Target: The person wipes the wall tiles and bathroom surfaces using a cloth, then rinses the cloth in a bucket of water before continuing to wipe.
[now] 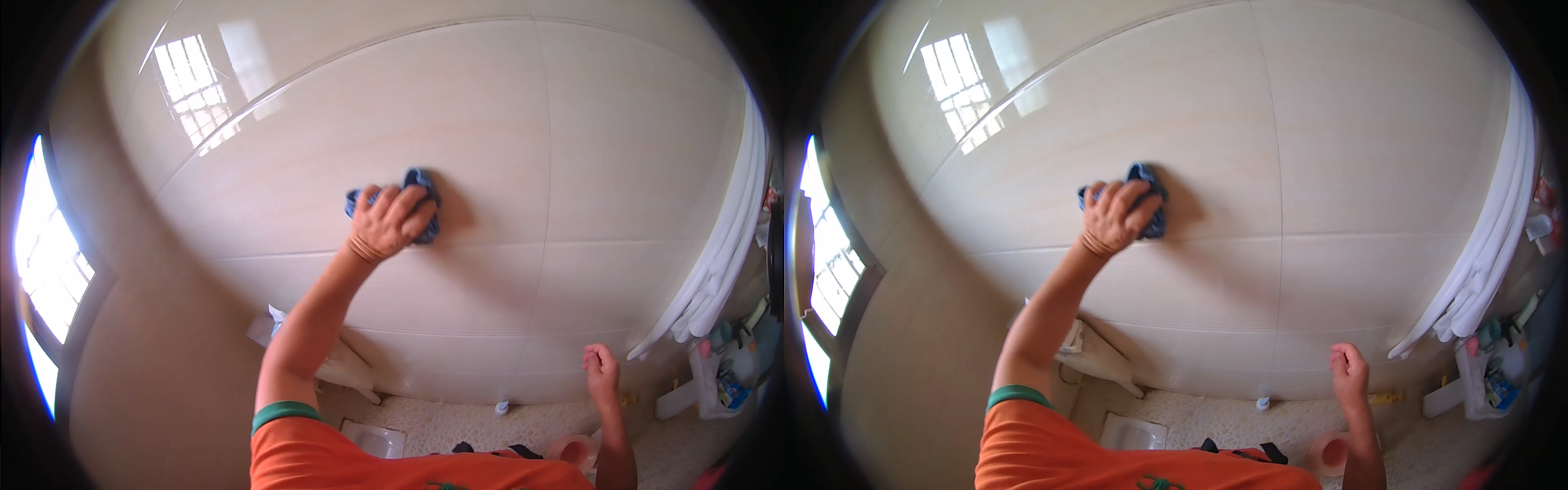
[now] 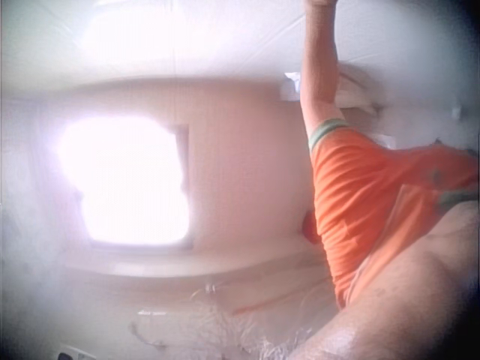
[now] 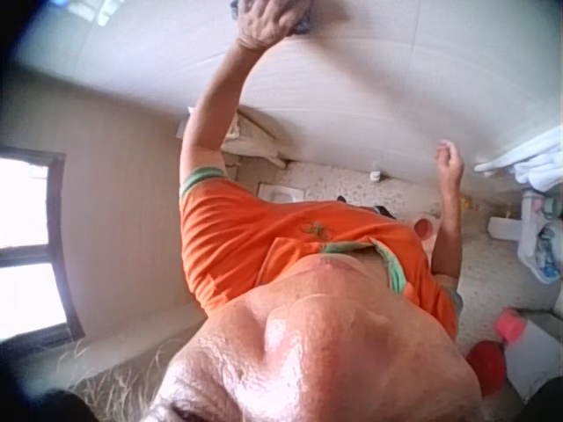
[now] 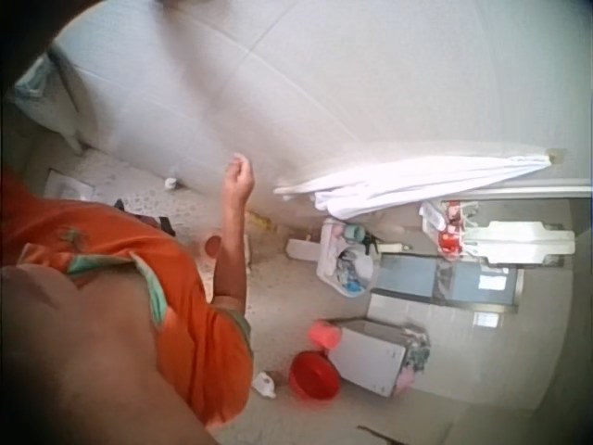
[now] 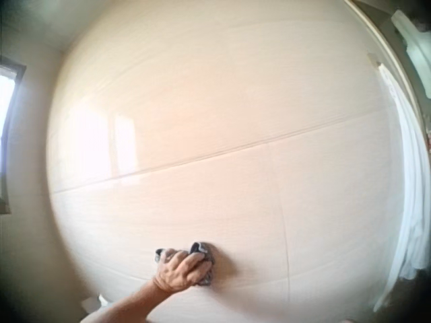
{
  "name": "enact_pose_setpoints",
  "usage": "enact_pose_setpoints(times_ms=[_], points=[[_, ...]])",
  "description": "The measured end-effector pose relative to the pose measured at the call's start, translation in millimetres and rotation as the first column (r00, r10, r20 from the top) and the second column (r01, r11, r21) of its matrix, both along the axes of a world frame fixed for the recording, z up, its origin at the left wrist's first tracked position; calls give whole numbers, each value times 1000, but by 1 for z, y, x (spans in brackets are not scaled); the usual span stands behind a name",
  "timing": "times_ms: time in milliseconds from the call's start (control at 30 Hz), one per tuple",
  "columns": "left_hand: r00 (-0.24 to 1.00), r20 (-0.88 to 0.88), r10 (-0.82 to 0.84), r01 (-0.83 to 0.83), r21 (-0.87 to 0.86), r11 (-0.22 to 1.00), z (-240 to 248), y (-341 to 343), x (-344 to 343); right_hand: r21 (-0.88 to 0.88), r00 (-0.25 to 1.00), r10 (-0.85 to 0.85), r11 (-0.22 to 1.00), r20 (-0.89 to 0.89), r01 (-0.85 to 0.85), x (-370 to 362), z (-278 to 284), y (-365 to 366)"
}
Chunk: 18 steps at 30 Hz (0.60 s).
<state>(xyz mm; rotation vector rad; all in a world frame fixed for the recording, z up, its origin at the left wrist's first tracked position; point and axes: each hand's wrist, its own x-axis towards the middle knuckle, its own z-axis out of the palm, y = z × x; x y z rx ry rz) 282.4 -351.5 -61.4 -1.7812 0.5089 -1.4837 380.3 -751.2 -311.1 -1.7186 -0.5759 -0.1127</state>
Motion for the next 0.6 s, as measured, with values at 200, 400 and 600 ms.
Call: enact_pose_setpoints(times_ms=[200,400,600], points=[[863,455,219,100,-579,809,177,23,4,-108,978,-27,993,209,51,9,26,21],[646,511,567,315,-855,413,247,72,-7,-14,978,-27,999,205,30,9,27,17],[770,608,196,245,-563,789,235,-22,44,162,992,-69,985,101,52,36,83,18]])
